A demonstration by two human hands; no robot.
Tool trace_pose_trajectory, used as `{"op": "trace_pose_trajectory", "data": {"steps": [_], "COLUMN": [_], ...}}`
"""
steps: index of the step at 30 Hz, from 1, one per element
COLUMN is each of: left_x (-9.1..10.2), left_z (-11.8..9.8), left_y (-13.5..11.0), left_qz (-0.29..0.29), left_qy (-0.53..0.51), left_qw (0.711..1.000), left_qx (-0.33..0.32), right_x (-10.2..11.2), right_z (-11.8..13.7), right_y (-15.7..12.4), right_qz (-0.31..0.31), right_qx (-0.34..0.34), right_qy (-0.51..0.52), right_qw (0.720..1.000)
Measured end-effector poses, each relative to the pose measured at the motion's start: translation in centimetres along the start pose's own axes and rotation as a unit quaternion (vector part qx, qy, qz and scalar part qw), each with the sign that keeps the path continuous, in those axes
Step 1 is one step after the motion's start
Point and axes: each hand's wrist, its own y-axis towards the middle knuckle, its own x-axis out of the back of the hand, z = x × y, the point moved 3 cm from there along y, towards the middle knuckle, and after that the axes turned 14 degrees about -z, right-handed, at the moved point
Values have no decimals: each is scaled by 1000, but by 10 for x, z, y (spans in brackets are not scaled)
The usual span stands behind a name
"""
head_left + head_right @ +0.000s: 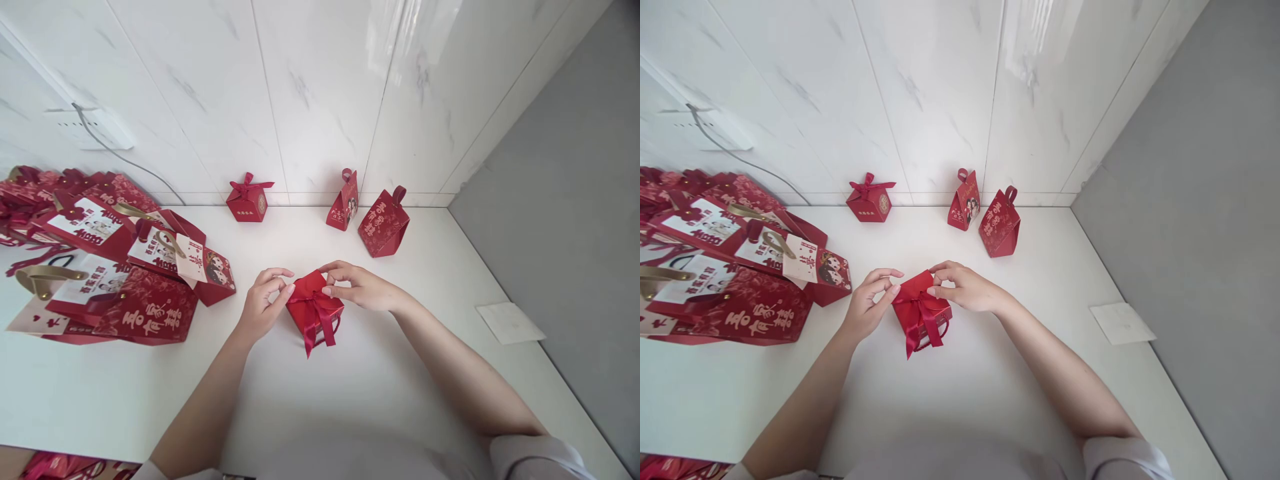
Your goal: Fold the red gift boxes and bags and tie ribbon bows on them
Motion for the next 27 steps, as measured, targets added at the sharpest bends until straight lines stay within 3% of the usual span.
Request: {"op": "trace_pose_trajectory", "data": {"steps": [7,13,17,20,23,27], "left_x": [3,6,5,6,4,-1], "left_z": [-2,-4,-4,-3,-3,-3], "left_y": [0,1,0,0,-1,-2], "left_qz": [9,69,115,107,102,107], "left_qy": [63,-39,-58,-56,-56,-53], "left_qw": [998,996,991,992,993,992], "left_qx": [18,36,33,26,23,27], "right_x": [0,0,5,10,7,-5], "right_z": [-1,5,12,19,23,15], "right_y": [-1,-4,-9,-18,-30,-42], "right_qz": [21,15,-73,-126,-33,156], "right_qx": [0,26,36,-13,-96,-213], "right_qy": [9,5,-72,-190,-226,-113], "right_qw": [1000,1000,994,973,969,958]}}
